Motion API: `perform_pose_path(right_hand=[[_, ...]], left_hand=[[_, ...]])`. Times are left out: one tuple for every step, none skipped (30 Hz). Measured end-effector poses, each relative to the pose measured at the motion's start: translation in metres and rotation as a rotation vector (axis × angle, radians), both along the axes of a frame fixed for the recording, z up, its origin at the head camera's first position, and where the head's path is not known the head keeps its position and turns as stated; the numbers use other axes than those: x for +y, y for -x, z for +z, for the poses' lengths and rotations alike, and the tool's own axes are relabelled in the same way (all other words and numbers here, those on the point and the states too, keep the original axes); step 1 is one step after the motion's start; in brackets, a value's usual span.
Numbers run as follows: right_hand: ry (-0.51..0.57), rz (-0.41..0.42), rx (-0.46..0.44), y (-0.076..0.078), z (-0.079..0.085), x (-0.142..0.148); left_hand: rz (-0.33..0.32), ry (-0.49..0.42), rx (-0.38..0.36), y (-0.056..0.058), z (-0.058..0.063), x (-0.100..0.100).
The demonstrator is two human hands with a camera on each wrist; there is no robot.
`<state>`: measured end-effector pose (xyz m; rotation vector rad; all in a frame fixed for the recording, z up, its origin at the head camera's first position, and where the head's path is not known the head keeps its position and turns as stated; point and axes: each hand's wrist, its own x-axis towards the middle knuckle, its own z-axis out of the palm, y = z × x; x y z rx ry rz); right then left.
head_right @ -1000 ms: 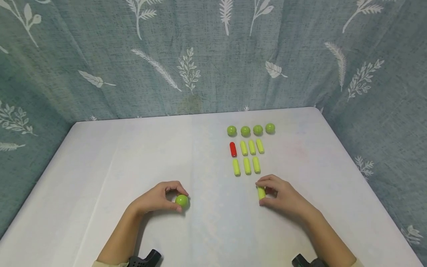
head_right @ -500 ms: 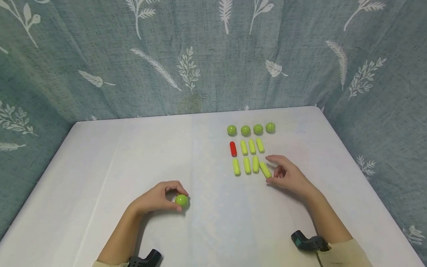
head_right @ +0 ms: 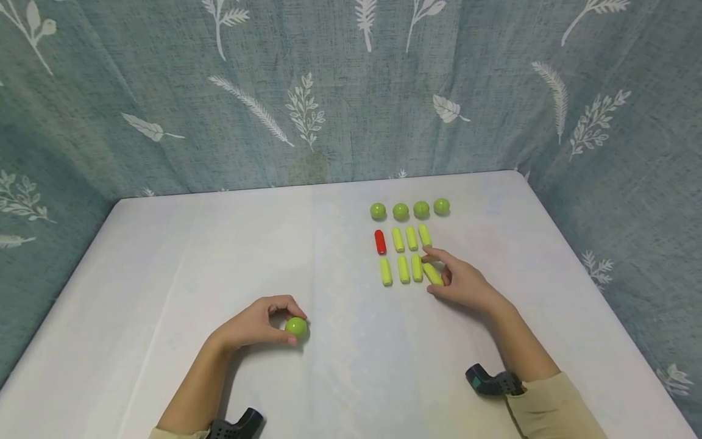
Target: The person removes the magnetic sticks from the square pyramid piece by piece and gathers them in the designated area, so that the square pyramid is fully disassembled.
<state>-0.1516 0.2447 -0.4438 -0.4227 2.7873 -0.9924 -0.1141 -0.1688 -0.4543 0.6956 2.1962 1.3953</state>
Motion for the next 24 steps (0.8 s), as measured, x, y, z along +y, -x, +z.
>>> perform_pose_path(right_hand=[[-0.003, -0.008, 0.003, 0.0, -0.001, -0.001], [-0.005, -0.019, 0.006, 0.0, -0.001, -0.002], [-0.008, -0.032, 0.008, 0.0, -0.002, -0.002], [-0.008, -0.045, 0.01, 0.0, -0.003, -0.002], [-0.006, -0.054, 0.015, 0.001, -0.004, -0.002], [-0.003, -0.064, 0.017, 0.001, -0.004, -0.002], [0.003, -0.07, 0.014, 0.0, -0.004, -0.002], [0.016, -0.076, 0.01, 0.0, -0.004, -0.001], [0.029, -0.076, 0.001, 0.0, -0.004, 0.0], [0.043, -0.075, -0.008, -0.001, -0.004, 0.002], [0.053, -0.07, -0.015, -0.001, -0.003, 0.003], [0.061, -0.067, -0.022, -0.001, -0.004, 0.004], [0.071, -0.059, -0.027, -0.001, -0.004, 0.005], [0.082, -0.055, -0.03, -0.001, -0.004, 0.006], [0.083, -0.051, -0.027, 0.0, -0.005, 0.007], [0.085, -0.055, -0.021, 0.001, -0.005, 0.008], [0.089, -0.061, -0.02, 0.002, -0.006, 0.008], [0.099, -0.069, -0.022, 0.003, -0.007, 0.009], [0.111, -0.076, -0.026, 0.004, -0.008, 0.009], [0.129, -0.085, -0.03, 0.005, -0.008, 0.01], [0.154, -0.09, -0.032, 0.005, -0.009, 0.011], [0.181, -0.092, -0.037, 0.006, -0.009, 0.012], [0.204, -0.087, -0.039, 0.006, -0.01, 0.013], [0.226, -0.082, -0.038, 0.007, -0.01, 0.013]], left_hand=[[0.001, -0.002, -0.001, 0.0, 0.0, 0.0], [0.0, -0.003, -0.001, 0.0, 0.0, 0.0], [0.001, -0.005, -0.002, 0.0, 0.0, 0.0], [0.0, -0.006, -0.002, 0.0, 0.0, -0.001], [0.001, -0.004, 0.0, 0.0, 0.0, -0.001], [0.002, 0.0, 0.001, 0.0, 0.0, 0.0], [0.003, 0.004, 0.004, 0.0, 0.0, 0.0], [0.003, 0.007, 0.006, 0.0, 0.0, 0.0], [0.002, 0.008, 0.007, 0.0, 0.0, 0.0], [-0.002, 0.007, 0.015, 0.001, 0.0, 0.0], [-0.002, 0.006, 0.017, 0.001, 0.001, 0.0], [-0.002, 0.005, 0.02, 0.001, 0.001, 0.0], [-0.002, 0.002, 0.018, 0.001, 0.001, 0.001], [0.0, 0.0, 0.015, 0.001, 0.001, 0.001], [0.002, 0.0, 0.013, 0.001, 0.001, 0.001], [0.003, 0.002, 0.014, 0.001, 0.002, 0.001], [0.007, 0.004, 0.006, 0.001, 0.002, 0.001], [0.008, 0.005, 0.002, 0.001, 0.002, 0.0], [0.008, 0.006, 0.0, 0.0, 0.002, 0.0], [0.008, 0.009, 0.0, 0.0, 0.001, 0.0], [0.008, 0.009, 0.0, 0.0, 0.001, 0.0], [0.009, 0.008, -0.001, 0.0, 0.001, 0.0], [0.012, 0.008, -0.003, 0.0, 0.001, 0.0], [0.016, 0.007, -0.003, 0.0, 0.001, 0.0]])
